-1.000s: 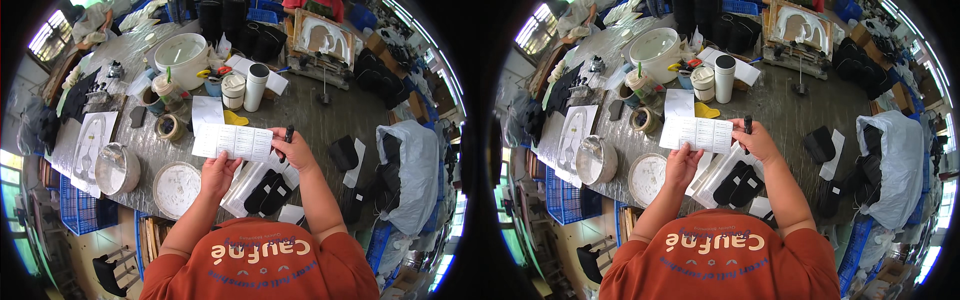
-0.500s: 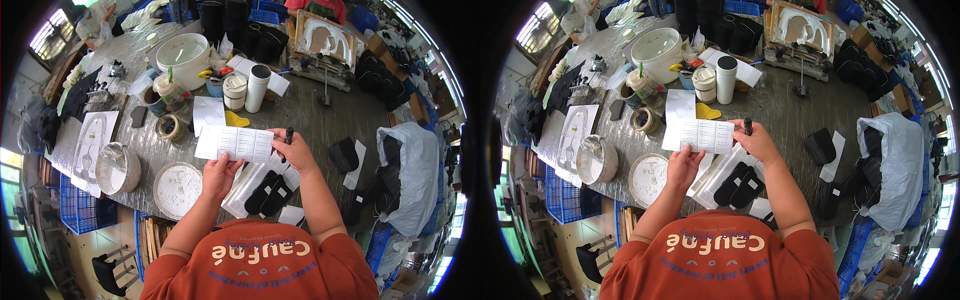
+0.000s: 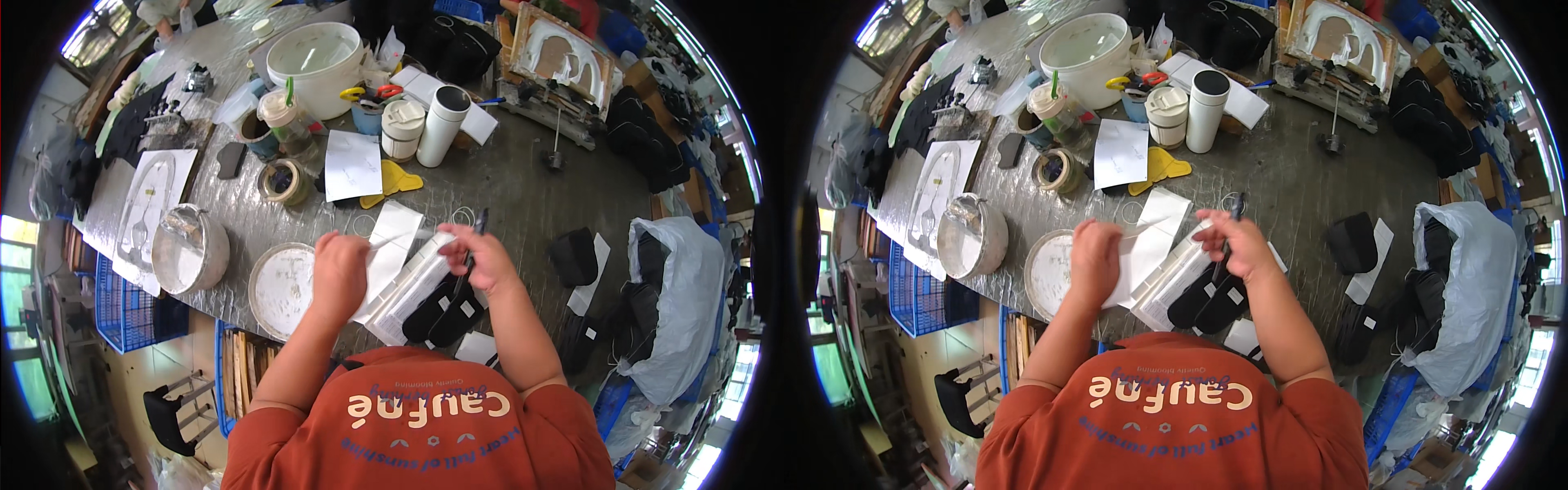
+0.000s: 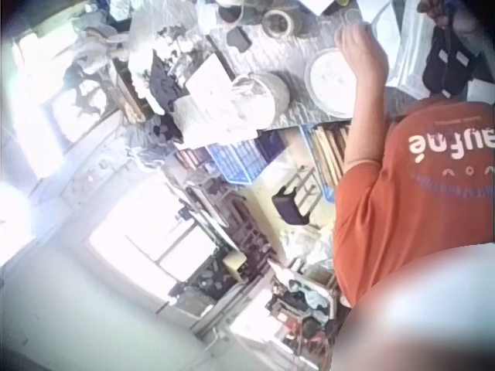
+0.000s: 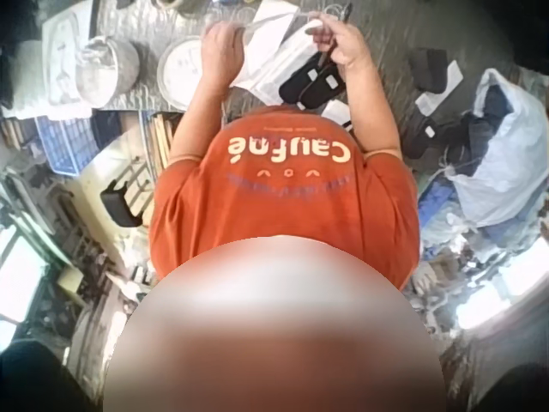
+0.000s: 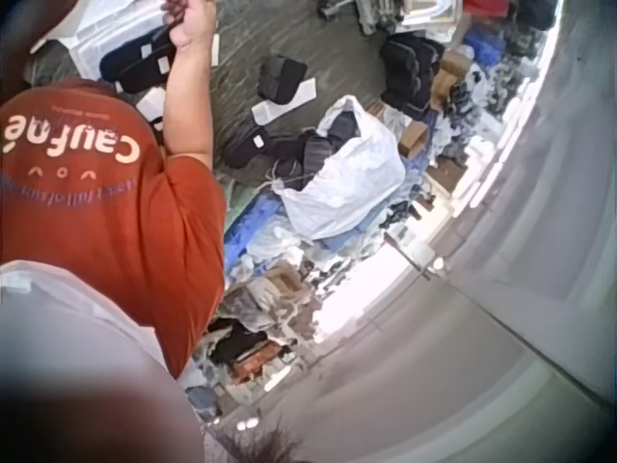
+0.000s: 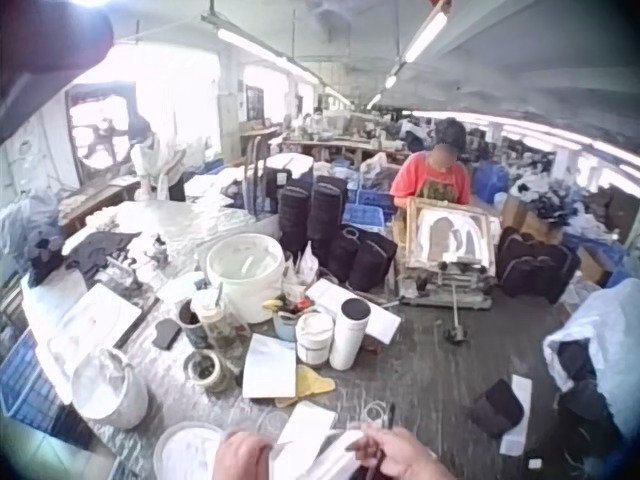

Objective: Marking tracking sheets with a marker and attaching labels to shoe components.

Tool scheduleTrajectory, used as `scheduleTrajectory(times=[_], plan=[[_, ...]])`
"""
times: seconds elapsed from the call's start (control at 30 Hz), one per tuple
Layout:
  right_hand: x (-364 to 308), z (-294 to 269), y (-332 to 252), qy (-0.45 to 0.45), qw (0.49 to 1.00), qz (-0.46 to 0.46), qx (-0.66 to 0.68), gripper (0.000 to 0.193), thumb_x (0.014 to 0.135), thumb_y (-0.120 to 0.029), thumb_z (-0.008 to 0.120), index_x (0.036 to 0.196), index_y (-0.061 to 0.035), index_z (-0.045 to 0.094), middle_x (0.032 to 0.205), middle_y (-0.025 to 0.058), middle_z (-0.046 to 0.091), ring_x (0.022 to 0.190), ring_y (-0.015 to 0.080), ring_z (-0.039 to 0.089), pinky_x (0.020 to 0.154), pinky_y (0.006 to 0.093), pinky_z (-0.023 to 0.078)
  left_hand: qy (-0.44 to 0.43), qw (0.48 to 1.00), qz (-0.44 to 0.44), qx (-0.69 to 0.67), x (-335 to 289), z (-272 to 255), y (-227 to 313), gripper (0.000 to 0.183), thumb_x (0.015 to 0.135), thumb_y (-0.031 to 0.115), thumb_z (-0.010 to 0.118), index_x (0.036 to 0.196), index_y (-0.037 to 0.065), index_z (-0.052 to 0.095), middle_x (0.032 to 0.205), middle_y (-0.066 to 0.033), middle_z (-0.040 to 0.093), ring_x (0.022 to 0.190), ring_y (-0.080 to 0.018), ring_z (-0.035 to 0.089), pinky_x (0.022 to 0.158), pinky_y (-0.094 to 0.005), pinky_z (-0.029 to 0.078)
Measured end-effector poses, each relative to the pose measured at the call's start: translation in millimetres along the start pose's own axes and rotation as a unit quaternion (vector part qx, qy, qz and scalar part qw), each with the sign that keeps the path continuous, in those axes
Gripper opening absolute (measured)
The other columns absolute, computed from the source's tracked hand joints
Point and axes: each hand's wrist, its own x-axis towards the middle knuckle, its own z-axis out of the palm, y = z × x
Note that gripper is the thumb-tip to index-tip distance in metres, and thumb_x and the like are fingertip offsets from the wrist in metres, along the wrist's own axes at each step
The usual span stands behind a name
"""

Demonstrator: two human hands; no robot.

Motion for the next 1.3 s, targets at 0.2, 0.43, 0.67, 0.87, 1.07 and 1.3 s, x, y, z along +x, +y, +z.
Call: scheduleTrajectory(times=[0.2, 0.43, 0.67, 0.87, 1.07, 1.3], plan=[[21.0, -57.5, -5.7, 0.066, 0.978, -0.195, -0.020, 0.046, 0.096, -0.051, 0.045, 0.088, -0.0076, 0.057, 0.064, 0.0044, 0.056, 0.056, 0.0114, 0.050, 0.049, 0.0245, 0.040, -0.168, 0.919, -0.312, -0.173, 19.1, 16.4, -25.4, 0.023, 0.085, 0.006, 0.059, 0.106, -0.003, 0.063, 0.093, -0.0228, 0.067, 0.084, -0.0351, 0.065, 0.075, -0.0376, 0.051], [32.3, -15.1, 13.7, 0.061, 0.980, -0.161, -0.099, 0.025, 0.094, -0.028, 0.054, 0.088, -0.0040, 0.060, 0.068, 0.0061, 0.061, 0.054, 0.0074, 0.050, 0.050, 0.0198, 0.039, -0.080, 0.982, -0.141, 0.096, -13.5, 69.7, -38.9, 0.035, 0.078, 0.010, 0.067, 0.110, -0.001, 0.060, 0.106, -0.0191, 0.061, 0.099, -0.0374, 0.055, 0.088, -0.0435, 0.044], [28.7, 15.0, 48.8, 0.013, 0.999, -0.018, -0.028, 0.025, 0.095, -0.025, 0.053, 0.079, -0.0067, 0.053, 0.062, 0.0060, 0.059, 0.047, 0.0077, 0.048, 0.044, 0.0192, 0.037, -0.205, 0.977, 0.027, 0.042, -14.7, 48.8, 11.4, 0.036, 0.077, 0.029, 0.069, 0.101, 0.006, 0.057, 0.091, -0.0066, 0.059, 0.085, -0.0261, 0.053, 0.075, -0.0396, 0.040], [29.6, 3.6, 33.3, 0.032, 0.999, -0.002, 0.001, 0.020, 0.091, -0.018, 0.051, 0.075, -0.0077, 0.052, 0.061, 0.0057, 0.057, 0.046, 0.0089, 0.051, 0.038, 0.0207, 0.036, -0.328, 0.926, -0.152, -0.107, -30.3, 42.1, 9.8, 0.024, 0.087, 0.023, 0.060, 0.080, 0.001, 0.053, 0.079, -0.0178, 0.060, 0.079, -0.0371, 0.057, 0.074, -0.0461, 0.043], [53.1, -12.4, -8.8, -0.027, 0.981, -0.188, -0.028, 0.006, 0.087, -0.005, 0.054, 0.091, -0.0023, 0.057, 0.076, 0.0065, 0.063, 0.064, 0.0106, 0.058, 0.057, 0.0213, 0.044, -0.306, 0.936, -0.146, -0.096, -34.1, 27.3, 4.7, 0.022, 0.086, 0.017, 0.061, 0.088, -0.004, 0.056, 0.103, -0.0220, 0.058, 0.098, -0.0407, 0.054, 0.086, -0.0464, 0.043], [103.7, 8.1, 45.4, -0.118, 0.894, -0.253, -0.349, 0.011, 0.075, -0.007, 0.070, 0.078, -0.0042, 0.060, 0.071, 0.0067, 0.064, 0.066, 0.0170, 0.060, 0.060, 0.0286, 0.048, -0.290, 0.954, -0.059, 0.055, -59.1, 72.2, 3.8, 0.036, 0.085, 0.025, 0.062, 0.095, -0.010, 0.057, 0.130, -0.0296, 0.047, 0.129, -0.0419, 0.038, 0.107, -0.0462, 0.032]])
